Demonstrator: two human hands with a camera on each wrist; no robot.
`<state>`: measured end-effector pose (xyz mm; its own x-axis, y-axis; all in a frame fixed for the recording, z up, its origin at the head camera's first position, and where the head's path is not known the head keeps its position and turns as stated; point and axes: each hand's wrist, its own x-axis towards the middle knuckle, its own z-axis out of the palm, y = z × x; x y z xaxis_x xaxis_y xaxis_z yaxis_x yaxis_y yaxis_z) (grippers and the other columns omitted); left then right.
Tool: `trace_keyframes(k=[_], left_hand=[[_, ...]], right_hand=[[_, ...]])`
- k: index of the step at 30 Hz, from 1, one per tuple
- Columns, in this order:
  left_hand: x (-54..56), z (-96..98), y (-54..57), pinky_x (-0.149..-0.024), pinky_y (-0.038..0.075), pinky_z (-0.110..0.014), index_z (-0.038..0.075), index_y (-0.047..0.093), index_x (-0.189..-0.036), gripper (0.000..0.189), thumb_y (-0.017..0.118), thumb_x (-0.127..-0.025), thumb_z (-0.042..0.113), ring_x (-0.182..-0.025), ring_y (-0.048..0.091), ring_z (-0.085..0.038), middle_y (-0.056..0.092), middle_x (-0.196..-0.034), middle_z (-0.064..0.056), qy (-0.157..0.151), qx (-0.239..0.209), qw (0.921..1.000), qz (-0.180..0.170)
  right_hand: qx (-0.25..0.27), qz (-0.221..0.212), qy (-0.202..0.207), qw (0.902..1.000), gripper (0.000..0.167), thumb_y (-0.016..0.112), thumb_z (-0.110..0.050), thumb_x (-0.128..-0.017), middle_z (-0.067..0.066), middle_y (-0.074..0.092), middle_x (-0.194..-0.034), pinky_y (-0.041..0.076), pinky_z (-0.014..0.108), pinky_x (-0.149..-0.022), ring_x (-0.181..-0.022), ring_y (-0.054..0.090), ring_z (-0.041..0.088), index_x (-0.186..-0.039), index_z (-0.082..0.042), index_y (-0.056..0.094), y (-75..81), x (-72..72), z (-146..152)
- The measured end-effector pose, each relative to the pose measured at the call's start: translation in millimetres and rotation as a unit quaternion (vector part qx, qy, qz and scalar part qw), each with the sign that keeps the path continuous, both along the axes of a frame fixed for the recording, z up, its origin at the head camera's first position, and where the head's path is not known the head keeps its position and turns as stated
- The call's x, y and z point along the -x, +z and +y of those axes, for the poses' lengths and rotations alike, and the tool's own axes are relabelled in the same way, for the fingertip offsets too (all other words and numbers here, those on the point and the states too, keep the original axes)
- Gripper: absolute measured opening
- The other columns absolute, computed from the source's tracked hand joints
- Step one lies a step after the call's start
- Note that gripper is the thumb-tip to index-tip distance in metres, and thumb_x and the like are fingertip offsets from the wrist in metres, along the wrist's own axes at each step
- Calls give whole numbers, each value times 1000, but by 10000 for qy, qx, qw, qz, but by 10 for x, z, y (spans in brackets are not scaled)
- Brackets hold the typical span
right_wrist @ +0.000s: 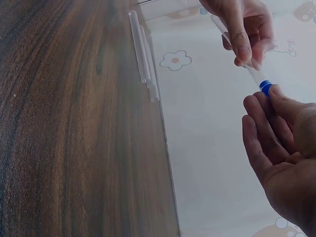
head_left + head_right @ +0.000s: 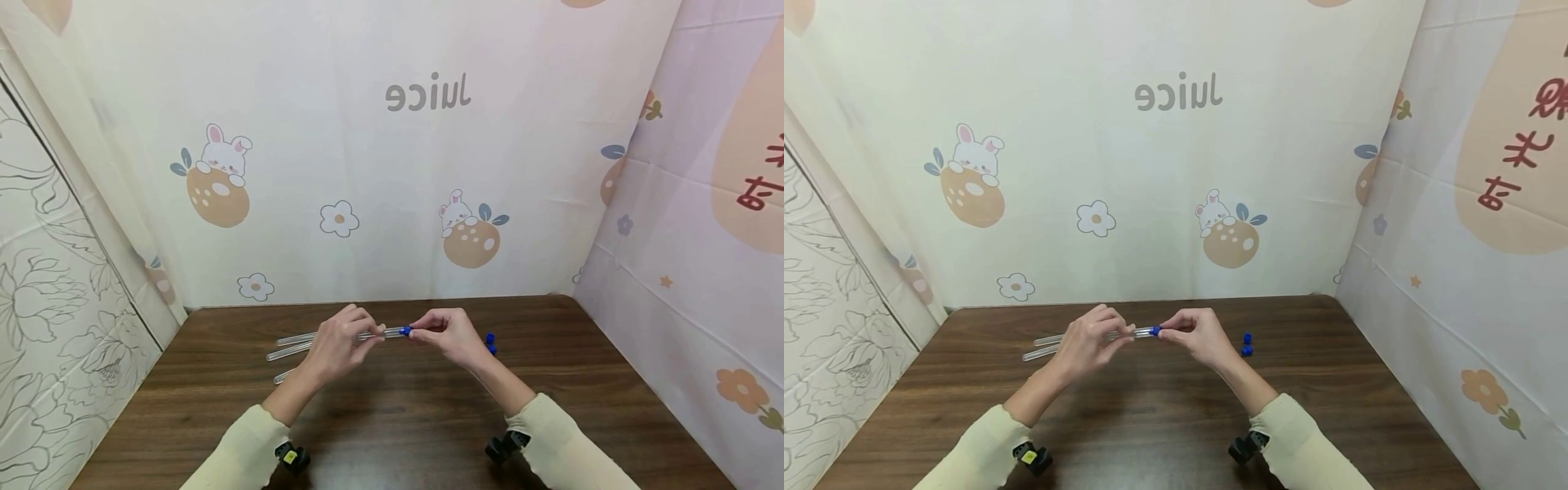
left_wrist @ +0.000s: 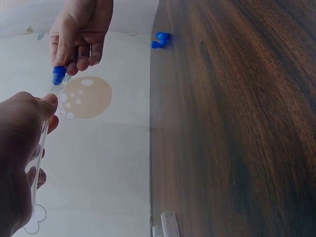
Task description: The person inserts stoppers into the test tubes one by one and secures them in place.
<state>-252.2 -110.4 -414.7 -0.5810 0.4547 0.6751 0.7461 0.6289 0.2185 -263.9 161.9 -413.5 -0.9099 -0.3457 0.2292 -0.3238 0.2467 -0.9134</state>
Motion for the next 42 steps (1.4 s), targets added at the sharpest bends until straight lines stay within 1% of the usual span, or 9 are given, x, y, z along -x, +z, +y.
trace_keyframes(k=[2, 8, 10, 18, 20, 27, 31, 36, 42], left_hand=[[-5, 0, 4, -71, 58, -26, 17, 85, -95, 13, 96, -89, 19, -88, 66, -14, 78, -95, 4, 9, 5, 10000, 40], [0, 0, 3, -70, 58, -26, 17, 85, -94, 12, 96, -90, 19, -87, 66, -13, 78, -95, 4, -7, 21, 9999, 139], [0, 2, 9, -71, 58, -26, 17, 84, -94, 12, 96, -90, 19, -87, 66, -13, 78, -95, 5, 7, 57, 9999, 155], [-27, 5, 39, -70, 59, -24, 17, 85, -96, 13, 96, -90, 19, -86, 66, -13, 79, -96, 5, 21, 287, 9995, 151], [-28, 7, 37, -70, 59, -23, 17, 85, -97, 13, 96, -90, 19, -86, 65, -13, 79, -96, 5, 15, 312, 9994, 157], [-22, 16, 23, -69, 58, -22, 15, 85, -97, 13, 96, -90, 19, -84, 65, -12, 80, -96, 4, -4, 363, 9990, 273], [-21, 12, 19, -68, 57, -21, 15, 85, -96, 14, 96, -90, 21, -83, 64, -12, 81, -96, 4, -54, 385, 9989, 276], [-18, 7, 12, -68, 55, -19, 15, 84, -97, 15, 96, -89, 20, -82, 64, -12, 83, -96, 3, -122, 504, 9983, 269], [-24, 9, 17, -67, 52, -16, 15, 82, -100, 15, 94, -92, 20, -80, 61, -10, 85, -95, 3, -154, 646, 9977, 98]], right_hand=[[-12, 18, 61, 10000, 12, 78, 2, -102, 31, 83, -106, 70, 37, -83, -88, 87, 19, -110, 10, 81, 5, -1, 1], [76, 40, 257, 9996, 13, 76, 2, -103, 34, 82, -108, 70, 34, -82, -96, 86, 44, -111, 12, 81, 21, -7, -1], [61, 28, 279, 9996, 13, 76, 2, -104, 33, 83, -107, 70, 33, -82, -97, 85, 46, -111, 11, 81, 29, -10, 1], [-135, -86, 360, 9992, 13, 74, 1, -105, 36, 81, -111, 70, 40, -89, -88, 85, 8, -111, 11, 81, 33, -16, 32], [-141, -111, 394, 9991, 13, 74, 1, -105, 35, 81, -111, 70, 39, -89, -90, 86, 13, -111, 11, 81, 32, -14, 38], [-209, -49, 508, 9985, 12, 73, 1, -106, 28, 83, -107, 70, 35, -87, -100, 83, 52, -109, 9, 81, 37, 2, 44], [-370, -5, 554, 9978, 10, 75, 0, -105, 26, 84, -105, 71, 38, -87, -100, 83, 52, -106, 7, 82, 39, 5, 46], [-606, -22, 590, 9964, 9, 78, -3, -104, 19, 86, -102, 71, 43, -88, -96, 85, 43, -104, 3, 83, 34, -2, 45], [-555, -35, 731, 9958, 9, 77, -3, -104, 22, 86, -103, 70, 48, -89, -96, 85, 41, -103, 4, 83, 45, -14, 46]])
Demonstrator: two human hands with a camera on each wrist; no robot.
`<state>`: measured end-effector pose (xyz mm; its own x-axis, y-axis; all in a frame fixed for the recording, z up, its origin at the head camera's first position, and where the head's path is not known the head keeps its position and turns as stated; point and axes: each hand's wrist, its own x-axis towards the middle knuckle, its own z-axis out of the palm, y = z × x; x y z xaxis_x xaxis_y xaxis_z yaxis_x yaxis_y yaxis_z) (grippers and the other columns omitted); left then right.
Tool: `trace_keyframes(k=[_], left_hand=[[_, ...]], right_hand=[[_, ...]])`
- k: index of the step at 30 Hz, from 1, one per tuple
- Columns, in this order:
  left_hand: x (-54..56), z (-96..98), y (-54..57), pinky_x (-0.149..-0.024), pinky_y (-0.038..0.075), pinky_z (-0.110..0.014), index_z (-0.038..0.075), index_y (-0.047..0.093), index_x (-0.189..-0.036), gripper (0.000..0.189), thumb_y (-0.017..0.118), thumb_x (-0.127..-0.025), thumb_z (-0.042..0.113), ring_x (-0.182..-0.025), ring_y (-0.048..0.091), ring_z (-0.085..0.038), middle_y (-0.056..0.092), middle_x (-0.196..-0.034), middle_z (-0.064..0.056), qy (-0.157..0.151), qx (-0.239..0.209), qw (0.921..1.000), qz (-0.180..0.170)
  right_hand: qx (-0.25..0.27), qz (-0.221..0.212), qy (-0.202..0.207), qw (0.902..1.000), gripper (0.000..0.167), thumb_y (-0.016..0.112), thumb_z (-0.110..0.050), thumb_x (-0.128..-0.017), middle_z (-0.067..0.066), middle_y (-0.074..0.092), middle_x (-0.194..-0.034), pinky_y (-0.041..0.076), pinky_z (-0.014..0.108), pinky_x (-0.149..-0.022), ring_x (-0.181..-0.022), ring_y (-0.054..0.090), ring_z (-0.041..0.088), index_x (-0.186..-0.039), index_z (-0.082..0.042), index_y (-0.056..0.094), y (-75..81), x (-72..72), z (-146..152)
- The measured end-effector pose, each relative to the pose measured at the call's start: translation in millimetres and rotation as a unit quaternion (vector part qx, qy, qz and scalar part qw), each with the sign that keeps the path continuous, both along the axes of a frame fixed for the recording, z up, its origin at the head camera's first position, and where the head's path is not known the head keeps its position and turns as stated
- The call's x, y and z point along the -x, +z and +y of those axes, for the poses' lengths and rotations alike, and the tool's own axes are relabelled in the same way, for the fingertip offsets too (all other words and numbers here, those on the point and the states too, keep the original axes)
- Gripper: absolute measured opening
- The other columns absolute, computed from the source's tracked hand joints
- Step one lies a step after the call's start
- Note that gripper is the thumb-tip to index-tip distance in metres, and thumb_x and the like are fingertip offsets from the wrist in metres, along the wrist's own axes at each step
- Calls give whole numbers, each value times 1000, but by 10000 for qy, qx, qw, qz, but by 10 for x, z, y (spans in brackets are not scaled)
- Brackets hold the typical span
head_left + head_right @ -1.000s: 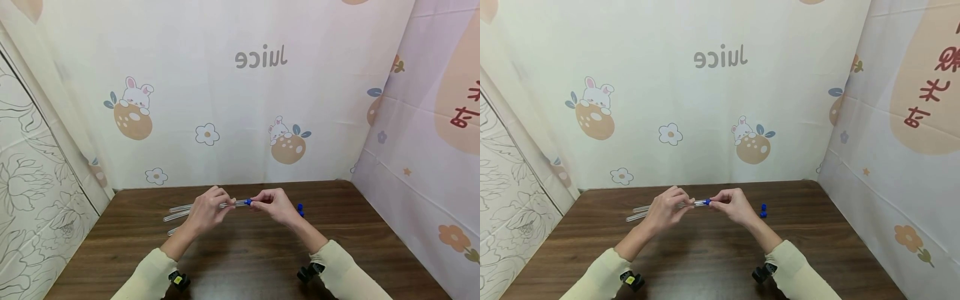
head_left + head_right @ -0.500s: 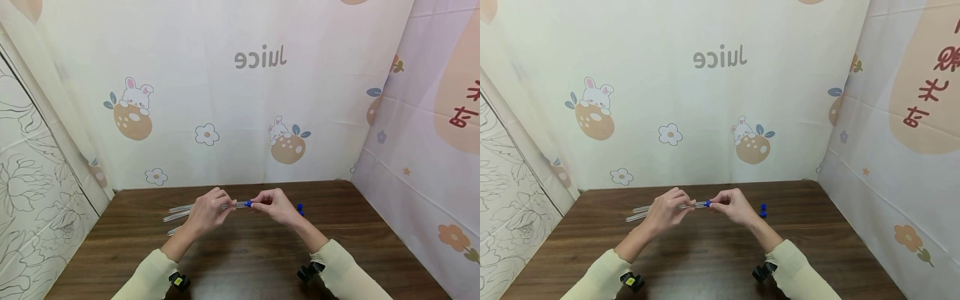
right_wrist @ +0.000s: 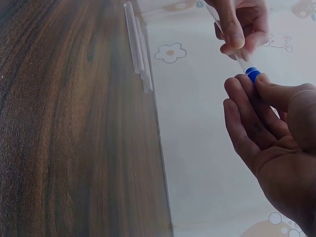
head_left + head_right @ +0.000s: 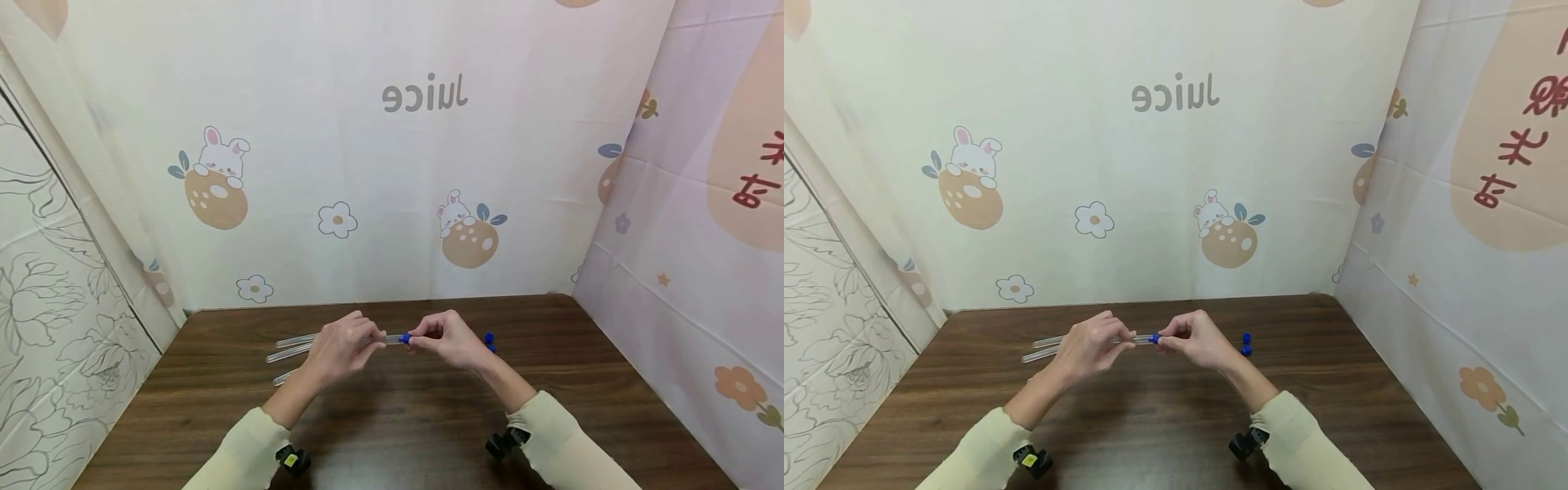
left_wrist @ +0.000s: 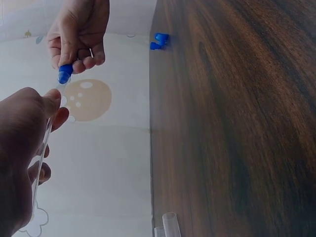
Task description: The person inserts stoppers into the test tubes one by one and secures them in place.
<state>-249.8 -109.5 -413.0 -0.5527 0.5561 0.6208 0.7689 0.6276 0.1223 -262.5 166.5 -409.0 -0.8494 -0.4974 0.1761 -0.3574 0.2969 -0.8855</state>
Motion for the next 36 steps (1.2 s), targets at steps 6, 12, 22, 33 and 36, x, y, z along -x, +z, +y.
trace_keyframes(k=[6, 12, 22, 33, 36], left_hand=[[-18, 21, -5, -62, 45, -12, 14, 81, -102, 17, 93, -93, 21, -73, 56, -7, 81, -91, 3, 106, 160, 9996, -190], [-39, 30, 3, -61, 45, -12, 14, 81, -102, 18, 94, -92, 21, -72, 53, -7, 77, -89, 2, 128, 365, 9989, -255], [-34, 25, -15, -61, 42, -11, 14, 79, -101, 16, 91, -96, 24, -74, 54, -7, 75, -88, 3, 79, 511, 9986, -58], [-2, 55, -65, -62, 45, -12, 13, 79, -99, 17, 93, -94, 21, -76, 55, -7, 78, -88, 3, 0, 308, 9995, 46], [14, 53, -75, -62, 44, -12, 14, 78, -100, 18, 93, -94, 22, -76, 54, -7, 78, -87, 4, -35, 300, 9995, 63]], right_hand=[[12, 18, 142, 9999, 10, 76, -2, -105, 25, 85, -103, 70, 37, -87, -95, 85, 43, -102, 7, 81, -9, 0, 12], [-1, 98, 268, 9996, 10, 75, -1, -105, 25, 85, -101, 70, 32, -85, -92, 86, 38, -101, 6, 80, -41, -13, 9], [18, 38, 201, 9998, 9, 75, -1, -105, 24, 85, -102, 70, 32, -85, -96, 84, 47, -101, 5, 81, -91, -27, -22], [42, 139, 105, 9998, 8, 77, 0, -103, 25, 85, -101, 70, 30, -84, -92, 85, 43, -100, 6, 81, -65, -54, -36], [5, 230, 113, 9997, 7, 77, 0, -103, 24, 85, -100, 70, 30, -83, -92, 85, 43, -100, 6, 81, -49, -59, -43]])
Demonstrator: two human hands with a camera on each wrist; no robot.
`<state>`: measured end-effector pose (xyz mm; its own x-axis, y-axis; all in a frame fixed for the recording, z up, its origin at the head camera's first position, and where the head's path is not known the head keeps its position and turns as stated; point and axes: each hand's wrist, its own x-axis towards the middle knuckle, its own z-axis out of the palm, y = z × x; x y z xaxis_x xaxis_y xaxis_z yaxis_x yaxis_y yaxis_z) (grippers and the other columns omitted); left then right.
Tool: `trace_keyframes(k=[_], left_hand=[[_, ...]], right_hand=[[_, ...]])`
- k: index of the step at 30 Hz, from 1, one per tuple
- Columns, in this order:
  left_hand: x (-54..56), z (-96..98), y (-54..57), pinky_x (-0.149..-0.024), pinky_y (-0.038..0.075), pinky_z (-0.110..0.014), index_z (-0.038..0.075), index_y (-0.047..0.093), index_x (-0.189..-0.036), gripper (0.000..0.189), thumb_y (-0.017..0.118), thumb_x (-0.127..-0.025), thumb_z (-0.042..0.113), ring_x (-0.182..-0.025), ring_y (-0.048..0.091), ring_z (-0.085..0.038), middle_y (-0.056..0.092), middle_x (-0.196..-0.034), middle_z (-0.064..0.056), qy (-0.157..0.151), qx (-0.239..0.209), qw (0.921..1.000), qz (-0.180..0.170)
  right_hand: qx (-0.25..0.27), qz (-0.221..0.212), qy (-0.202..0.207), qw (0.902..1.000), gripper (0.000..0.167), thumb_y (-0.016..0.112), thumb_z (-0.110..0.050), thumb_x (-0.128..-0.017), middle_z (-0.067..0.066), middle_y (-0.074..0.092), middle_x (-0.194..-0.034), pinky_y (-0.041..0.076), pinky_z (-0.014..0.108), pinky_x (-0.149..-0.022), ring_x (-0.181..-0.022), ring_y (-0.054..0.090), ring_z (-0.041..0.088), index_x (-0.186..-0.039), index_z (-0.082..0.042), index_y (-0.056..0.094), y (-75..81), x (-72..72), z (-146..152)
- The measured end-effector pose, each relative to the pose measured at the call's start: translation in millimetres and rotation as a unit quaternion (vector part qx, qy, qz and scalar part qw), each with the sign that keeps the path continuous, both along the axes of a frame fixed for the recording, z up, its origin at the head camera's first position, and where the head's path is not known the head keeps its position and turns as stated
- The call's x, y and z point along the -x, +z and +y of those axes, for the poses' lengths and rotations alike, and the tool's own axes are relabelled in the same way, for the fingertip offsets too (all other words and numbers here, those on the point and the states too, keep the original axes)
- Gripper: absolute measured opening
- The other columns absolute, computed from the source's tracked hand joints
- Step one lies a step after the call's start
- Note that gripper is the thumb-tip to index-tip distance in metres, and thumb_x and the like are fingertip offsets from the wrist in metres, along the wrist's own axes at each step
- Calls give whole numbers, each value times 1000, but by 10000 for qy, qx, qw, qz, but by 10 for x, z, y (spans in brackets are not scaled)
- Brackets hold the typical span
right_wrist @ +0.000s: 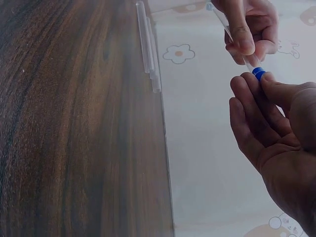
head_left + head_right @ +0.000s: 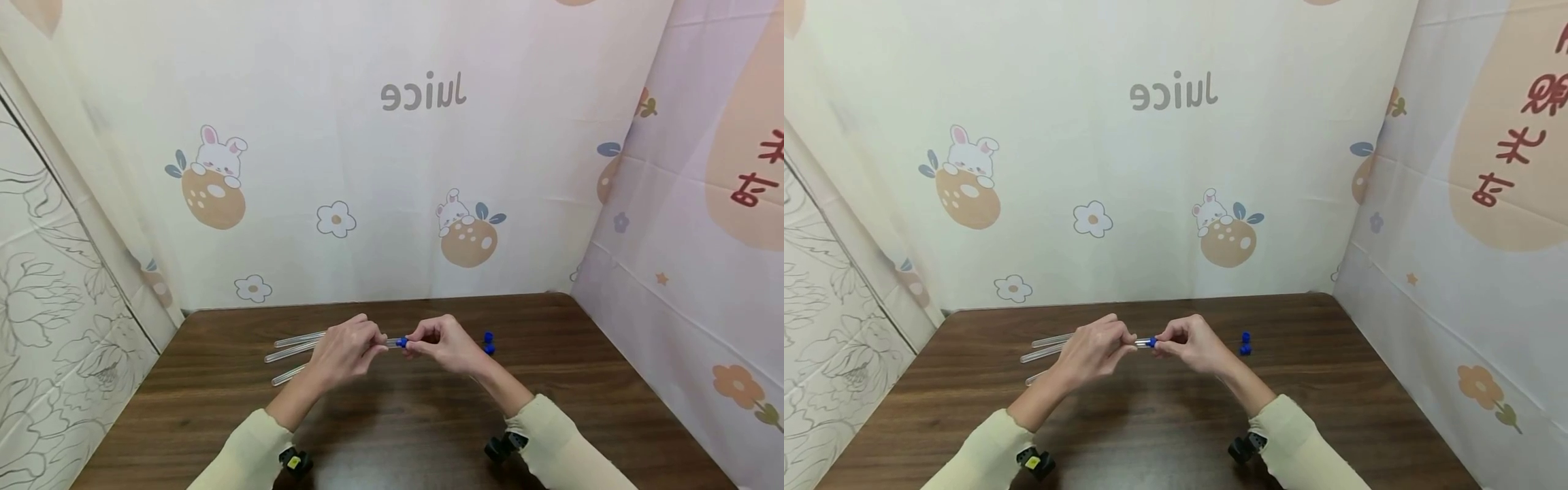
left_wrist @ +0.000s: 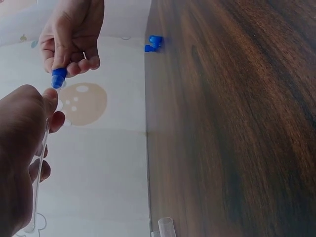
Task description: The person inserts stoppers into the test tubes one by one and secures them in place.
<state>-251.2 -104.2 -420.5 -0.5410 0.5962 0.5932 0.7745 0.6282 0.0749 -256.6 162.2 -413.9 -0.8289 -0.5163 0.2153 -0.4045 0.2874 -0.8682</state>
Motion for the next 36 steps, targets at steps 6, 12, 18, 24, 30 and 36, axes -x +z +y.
trace_keyframes(k=[6, 12, 18, 24, 30, 36], left_hand=[[13, 2, 11, -62, 40, -12, 14, 75, -102, 20, 92, -95, 22, -77, 53, -8, 77, -89, 4, -12, 19, 9999, -163], [15, 0, 46, -62, 42, -13, 13, 72, -106, 20, 89, -97, 19, -73, 54, -5, 77, -91, 1, -72, -55, 9989, -465], [14, 3, 68, -61, 41, -13, 11, 71, -108, 19, 88, -99, 16, -69, 51, -3, 77, -90, 0, -169, -88, 9976, -667], [11, 8, 95, -62, 43, -13, 12, 70, -108, 20, 88, -99, 16, -70, 52, -4, 76, -90, 0, -218, -38, 9973, -699], [7, 2, 106, -63, 47, -13, 11, 72, -110, 21, 88, -98, 15, -70, 55, -3, 77, -90, 0, -237, -63, 9972, -706], [18, 20, 93, -67, 54, -16, 11, 73, -115, 21, 87, -99, 15, -73, 63, -6, 79, -94, -1, -167, -362, 9959, -814]], right_hand=[[-97, 37, -9, 9999, 5, 78, -1, -103, 22, 85, -102, 69, 29, -85, -91, 85, 33, -101, 3, 80, 25, -6, 14], [-107, 59, -87, 9999, 6, 79, -2, -103, 22, 84, -103, 69, 29, -84, -92, 85, 30, -103, 3, 81, 48, 13, 20], [-47, 107, -61, 9999, 7, 78, -1, -103, 23, 84, -103, 70, 33, -86, -95, 84, 45, -104, 5, 81, 54, 12, 35], [-50, 66, -84, 9999, 6, 77, -2, -103, 21, 84, -103, 70, 34, -86, -94, 85, 40, -104, 2, 82, 66, 0, 41], [6, 121, -67, 9999, 7, 77, -1, -104, 23, 84, -103, 70, 32, -85, -92, 86, 32, -104, 4, 81, 58, -1, 30], [244, 395, -253, 9986, 10, 75, 2, -104, 27, 84, -105, 70, 44, -85, -88, 83, 6, -109, 8, 81, 41, 10, 6]])
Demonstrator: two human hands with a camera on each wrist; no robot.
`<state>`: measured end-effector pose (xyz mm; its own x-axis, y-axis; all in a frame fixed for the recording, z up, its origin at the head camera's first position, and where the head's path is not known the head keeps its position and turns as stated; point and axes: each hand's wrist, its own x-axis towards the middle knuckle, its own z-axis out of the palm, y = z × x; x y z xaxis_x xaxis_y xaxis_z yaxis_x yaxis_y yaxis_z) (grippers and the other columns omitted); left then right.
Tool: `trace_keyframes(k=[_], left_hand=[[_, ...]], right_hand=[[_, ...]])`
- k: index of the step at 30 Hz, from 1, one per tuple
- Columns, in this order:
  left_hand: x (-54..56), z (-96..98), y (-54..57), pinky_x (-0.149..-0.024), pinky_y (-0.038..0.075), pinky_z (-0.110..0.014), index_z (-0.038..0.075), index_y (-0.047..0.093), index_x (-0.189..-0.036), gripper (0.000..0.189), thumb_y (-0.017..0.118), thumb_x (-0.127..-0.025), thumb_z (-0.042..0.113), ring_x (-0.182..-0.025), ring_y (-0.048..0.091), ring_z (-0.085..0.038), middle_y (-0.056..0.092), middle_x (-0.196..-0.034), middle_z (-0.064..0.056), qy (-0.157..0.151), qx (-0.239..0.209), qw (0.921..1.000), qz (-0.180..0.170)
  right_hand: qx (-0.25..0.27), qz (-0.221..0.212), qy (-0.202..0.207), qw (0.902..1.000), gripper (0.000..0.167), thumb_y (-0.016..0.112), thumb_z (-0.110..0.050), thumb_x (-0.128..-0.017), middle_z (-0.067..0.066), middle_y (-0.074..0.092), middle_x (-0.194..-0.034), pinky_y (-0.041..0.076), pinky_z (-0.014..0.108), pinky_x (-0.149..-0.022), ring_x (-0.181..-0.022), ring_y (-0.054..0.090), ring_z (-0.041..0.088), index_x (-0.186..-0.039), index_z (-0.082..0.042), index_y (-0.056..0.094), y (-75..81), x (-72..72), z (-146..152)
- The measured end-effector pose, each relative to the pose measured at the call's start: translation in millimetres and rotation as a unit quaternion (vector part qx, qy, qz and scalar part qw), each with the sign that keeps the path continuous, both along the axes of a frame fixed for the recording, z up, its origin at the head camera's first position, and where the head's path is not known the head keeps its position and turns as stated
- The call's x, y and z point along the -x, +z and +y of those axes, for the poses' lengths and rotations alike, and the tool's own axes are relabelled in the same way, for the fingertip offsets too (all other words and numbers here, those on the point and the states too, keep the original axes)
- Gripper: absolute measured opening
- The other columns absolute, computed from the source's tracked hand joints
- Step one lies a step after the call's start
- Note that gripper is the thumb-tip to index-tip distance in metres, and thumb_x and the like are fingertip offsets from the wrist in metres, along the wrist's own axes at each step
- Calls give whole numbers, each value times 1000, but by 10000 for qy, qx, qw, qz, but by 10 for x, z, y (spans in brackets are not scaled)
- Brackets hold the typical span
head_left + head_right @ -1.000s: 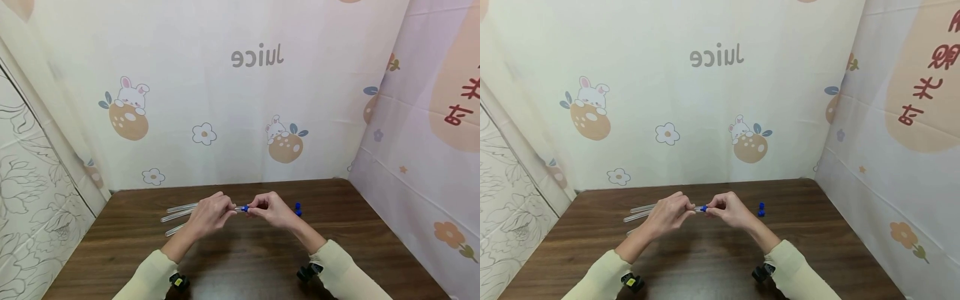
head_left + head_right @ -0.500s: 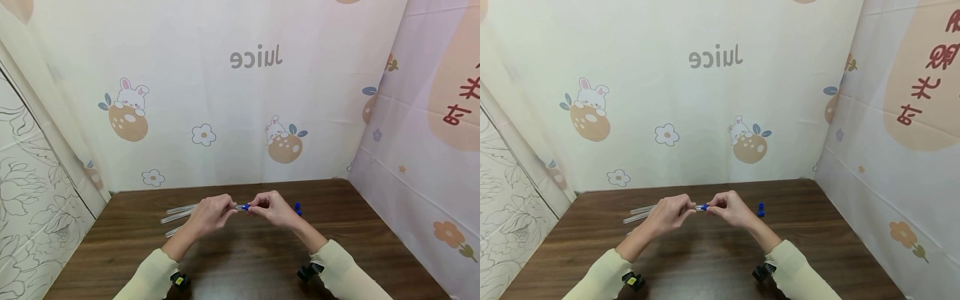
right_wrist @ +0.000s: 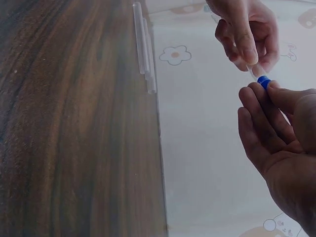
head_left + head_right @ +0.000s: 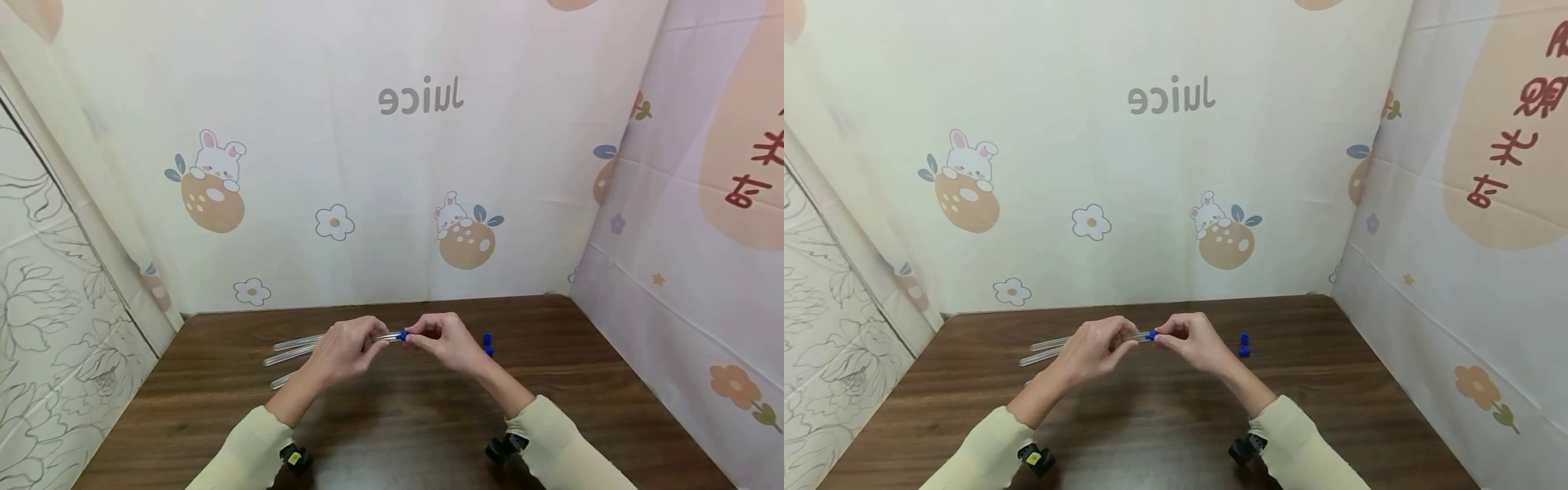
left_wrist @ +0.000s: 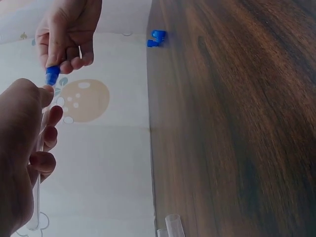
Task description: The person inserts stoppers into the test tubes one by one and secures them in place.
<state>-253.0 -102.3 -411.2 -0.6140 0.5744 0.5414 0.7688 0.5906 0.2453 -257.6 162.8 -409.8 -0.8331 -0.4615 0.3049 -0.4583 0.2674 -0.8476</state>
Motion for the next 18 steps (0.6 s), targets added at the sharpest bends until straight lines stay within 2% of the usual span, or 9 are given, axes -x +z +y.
trace_keyframes(k=[3, 8, 14, 18], left_hand=[[16, 7, -11, -66, 53, -16, 10, 74, -114, 18, 85, -100, 14, -72, 63, -7, 78, -93, 0, 0, -260, 9996, -146], [35, 17, -29, -64, 50, -15, 10, 75, -113, 16, 83, -100, 11, -71, 58, -5, 74, -89, 1, -107, -645, 9972, -365], [12, 32, -34, -63, 49, -16, 8, 76, -114, 17, 85, -99, 10, -71, 55, -5, 73, -90, -2, -188, -776, 9964, -285], [-12, 52, -35, -62, 48, -16, 7, 76, -114, 19, 86, -97, 7, -71, 55, -6, 74, -91, -2, -180, -818, 9963, -187]], right_hand=[[37, 147, -128, 9998, 11, 76, 2, -103, 25, 85, -104, 71, 43, -85, -87, 81, 0, -111, 6, 82, 29, 8, -15], [-148, 212, -181, 9995, 11, 79, -1, -102, 24, 85, -103, 70, 33, -80, -84, 79, 2, -111, 4, 83, 120, -8, 1], [-565, 252, -124, 9980, 9, 80, -3, -102, 21, 85, -101, 61, 22, -70, -77, 71, 5, -108, 3, 84, 208, -26, 33], [-765, 348, -159, 9963, 6, 80, -4, -102, 17, 85, -99, 56, 19, -68, -76, 67, 6, -104, 0, 85, 247, -34, 39]])
